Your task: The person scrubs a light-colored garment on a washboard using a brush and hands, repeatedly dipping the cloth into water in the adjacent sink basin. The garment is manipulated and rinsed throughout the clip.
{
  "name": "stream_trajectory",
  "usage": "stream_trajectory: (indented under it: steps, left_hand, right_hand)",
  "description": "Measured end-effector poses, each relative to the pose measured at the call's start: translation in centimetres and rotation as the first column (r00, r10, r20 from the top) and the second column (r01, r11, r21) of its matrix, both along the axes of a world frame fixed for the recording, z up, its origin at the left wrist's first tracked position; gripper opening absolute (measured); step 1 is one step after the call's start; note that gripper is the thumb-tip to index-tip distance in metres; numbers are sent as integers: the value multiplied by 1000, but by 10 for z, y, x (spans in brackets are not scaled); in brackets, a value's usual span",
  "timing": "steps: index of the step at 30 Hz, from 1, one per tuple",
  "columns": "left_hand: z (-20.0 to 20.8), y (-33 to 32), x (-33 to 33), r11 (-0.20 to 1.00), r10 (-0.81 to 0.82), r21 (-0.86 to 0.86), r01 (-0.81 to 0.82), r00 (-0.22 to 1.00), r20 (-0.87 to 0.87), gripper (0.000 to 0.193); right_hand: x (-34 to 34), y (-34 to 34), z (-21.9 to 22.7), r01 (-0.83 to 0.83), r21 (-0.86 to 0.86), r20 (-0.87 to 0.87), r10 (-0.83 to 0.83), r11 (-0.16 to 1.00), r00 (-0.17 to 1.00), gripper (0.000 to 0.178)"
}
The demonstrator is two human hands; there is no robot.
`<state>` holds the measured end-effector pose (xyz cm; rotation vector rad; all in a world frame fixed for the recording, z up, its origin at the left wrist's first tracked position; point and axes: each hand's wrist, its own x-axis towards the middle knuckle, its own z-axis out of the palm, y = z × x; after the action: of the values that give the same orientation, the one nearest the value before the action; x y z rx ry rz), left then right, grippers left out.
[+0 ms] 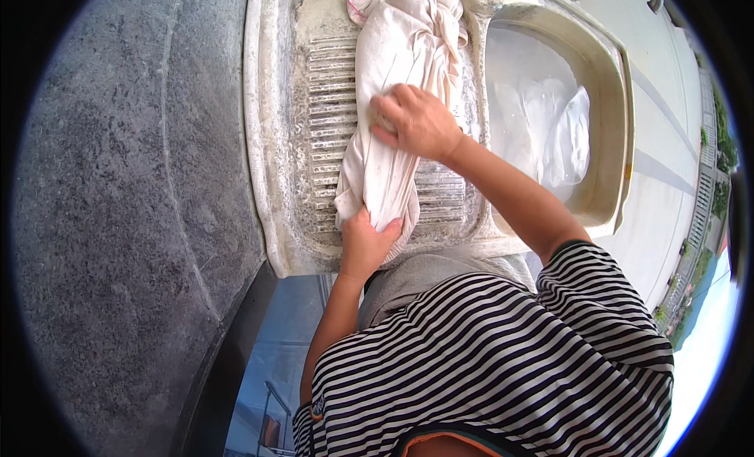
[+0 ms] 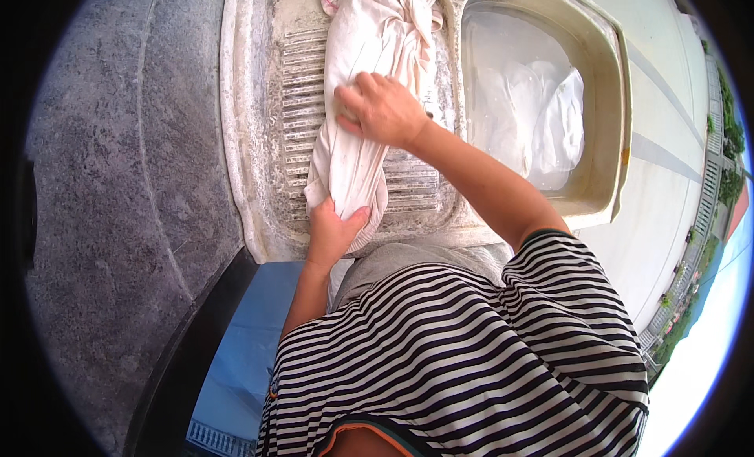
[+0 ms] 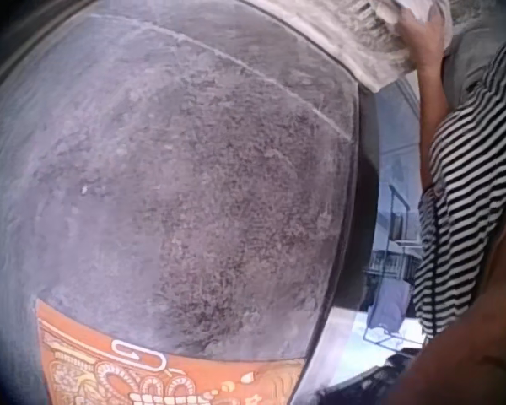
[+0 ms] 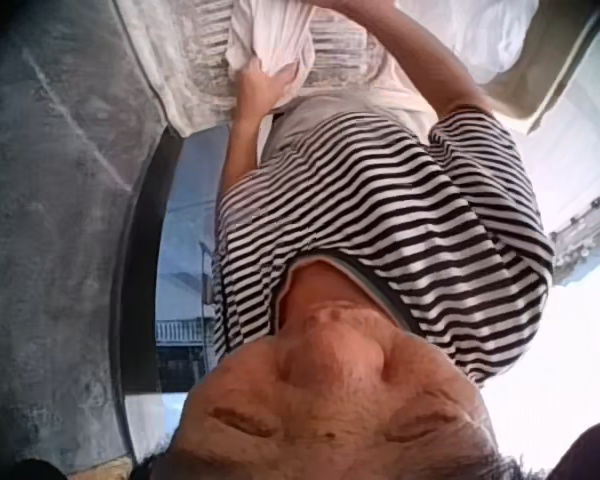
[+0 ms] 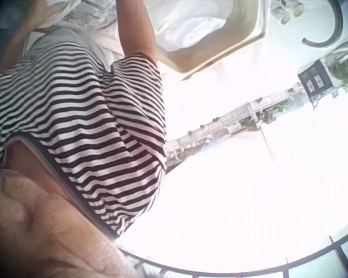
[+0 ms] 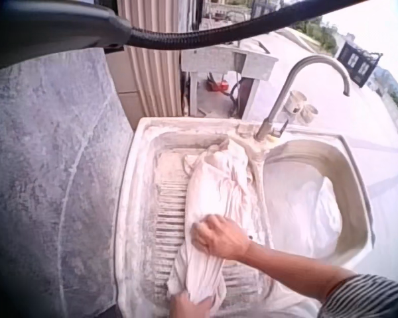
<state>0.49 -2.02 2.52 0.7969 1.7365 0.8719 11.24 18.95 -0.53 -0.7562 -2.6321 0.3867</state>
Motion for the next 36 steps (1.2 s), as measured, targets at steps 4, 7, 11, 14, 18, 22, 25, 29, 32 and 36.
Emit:
stream_trajectory:
  steps: [4, 7, 11, 14, 18, 22, 25, 29, 32, 36]
  left_hand:
    - [-13, -13, -5, 999, 37, 22, -40, 994, 98, 36]
    - [20, 2, -34, 985, 148, 79, -154, 986, 77, 29]
    - [74, 14, -89, 888, 364, 350, -299, 921, -137, 23]
    - [114, 25, -90, 763, 486, 627, -159, 781, -393, 23]
    - [125, 26, -51, 695, 285, 660, 285, 734, -616, 24]
    - [52, 16, -14, 700, -225, 407, 587, 722, -654, 23]
    - [15, 4, -5, 705, -382, 263, 659, 665, -641, 19]
    - [-2, 3, -5, 719, -369, 332, 610, 741, -562, 20]
    - [-1, 1, -6, 755, -444, 242, 610, 746, -496, 17]
    - [2, 20, 3, 755, -422, 263, 601, 752, -507, 16]
  right_hand:
    - [-41, 127, -9, 218, 203, 280, -270, 955, 921, 36]
    - [-50, 150, -25, -121, 216, 481, 3, 969, 877, 40]
    - [-41, 163, 15, 259, -62, 256, -235, 964, 938, 33]
    - [-18, 211, 63, 423, -173, -187, -451, 890, 873, 31]
    - [15, 217, 130, 546, -70, -512, -500, 835, 699, 20]
    - [54, 173, 93, 585, 33, -185, -570, 810, 800, 28]
    - [33, 49, 91, 364, -22, 71, -361, 931, 930, 46]
    - [34, -72, 17, -363, 202, 167, 333, 910, 928, 46]
    - [5, 35, -9, -20, 149, 87, 8, 989, 996, 41]
    - [-11, 158, -18, 232, 259, 158, -278, 938, 948, 46]
